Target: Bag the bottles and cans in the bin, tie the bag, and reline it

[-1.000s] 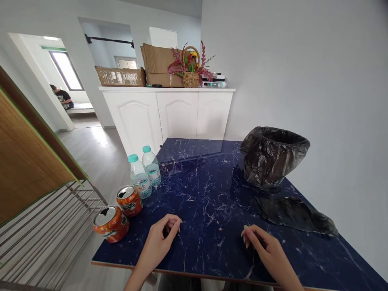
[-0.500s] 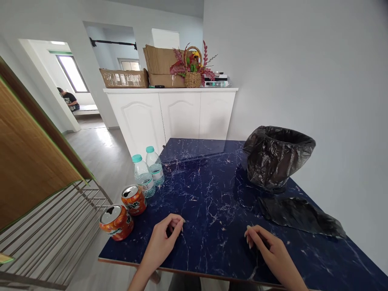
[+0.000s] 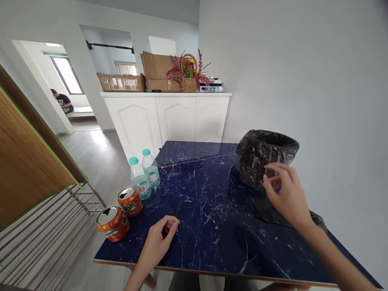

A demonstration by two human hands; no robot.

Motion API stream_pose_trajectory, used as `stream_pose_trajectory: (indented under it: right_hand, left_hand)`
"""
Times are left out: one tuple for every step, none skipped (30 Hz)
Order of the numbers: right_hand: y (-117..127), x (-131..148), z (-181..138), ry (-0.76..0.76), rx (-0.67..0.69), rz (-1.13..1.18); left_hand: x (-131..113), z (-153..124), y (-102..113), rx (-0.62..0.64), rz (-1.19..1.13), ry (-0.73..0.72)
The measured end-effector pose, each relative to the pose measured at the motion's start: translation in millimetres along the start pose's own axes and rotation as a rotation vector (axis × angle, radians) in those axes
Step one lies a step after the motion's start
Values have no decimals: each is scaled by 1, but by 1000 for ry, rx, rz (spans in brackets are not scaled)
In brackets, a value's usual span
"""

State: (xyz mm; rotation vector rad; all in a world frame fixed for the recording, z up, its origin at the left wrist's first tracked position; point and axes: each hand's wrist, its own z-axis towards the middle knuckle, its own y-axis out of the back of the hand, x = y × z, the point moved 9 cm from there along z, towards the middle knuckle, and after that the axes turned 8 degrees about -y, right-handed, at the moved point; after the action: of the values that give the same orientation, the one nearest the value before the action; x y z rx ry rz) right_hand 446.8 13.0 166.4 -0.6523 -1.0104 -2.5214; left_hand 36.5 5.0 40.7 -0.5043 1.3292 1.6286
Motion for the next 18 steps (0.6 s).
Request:
stream_pose_trajectory:
  right_hand:
    - [5,-3,21,1,-26,-71]
    - [6,-8,42,-11,-32,-149]
    - [5,-14,60,-28,-28,-219]
    - [2,-22,76,-49,-15,-285]
    - [-2,-30,90,-79,5,-347]
    - [-8,-40,101,-118,38,-399]
    - [-14,-49,109,-156,72,-442]
    - [-20,-57,116,-188,101,-475]
    - [-24,-63,120,-212,121,-498]
    - [-28,-67,123,-224,130,-512]
    - [-31,-69,125,-226,129,-518]
    - [-32,-70,127,-220,122,-518]
    - [-33,-71,128,-209,113,-512]
    - [-34,-71,129,-195,104,-501]
    - [-34,-69,129,-176,99,-484]
    - [-35,-67,129,-151,97,-463]
    - [-35,-64,129,-123,99,-438]
    - [-36,-59,127,-93,107,-411]
  left_hand:
    - [0,0,0,1,2,-2]
    - [1,-1,-1,2,4,-2]
    - [1,-2,-1,4,6,-2]
    - [1,-2,-2,5,7,-3]
    - [2,-3,-2,5,9,-5]
    - [1,-3,-2,4,11,-9]
    - [1,-3,-2,4,13,-13]
    - [1,-3,-2,4,14,-15]
    - [0,-4,-2,7,16,-15]
    - [0,-4,-2,10,18,-12]
    - [-1,-4,-3,12,19,-9]
    - [-2,-4,-3,15,20,-7]
    - [-2,-4,-3,16,21,-5]
    - [-3,-4,-3,17,22,-5]
    - [-3,-5,-3,18,22,-5]
    - [-3,-5,-3,19,21,-5]
    - [-3,-5,-3,21,21,-7]
    - [-2,-5,-3,23,21,-11]
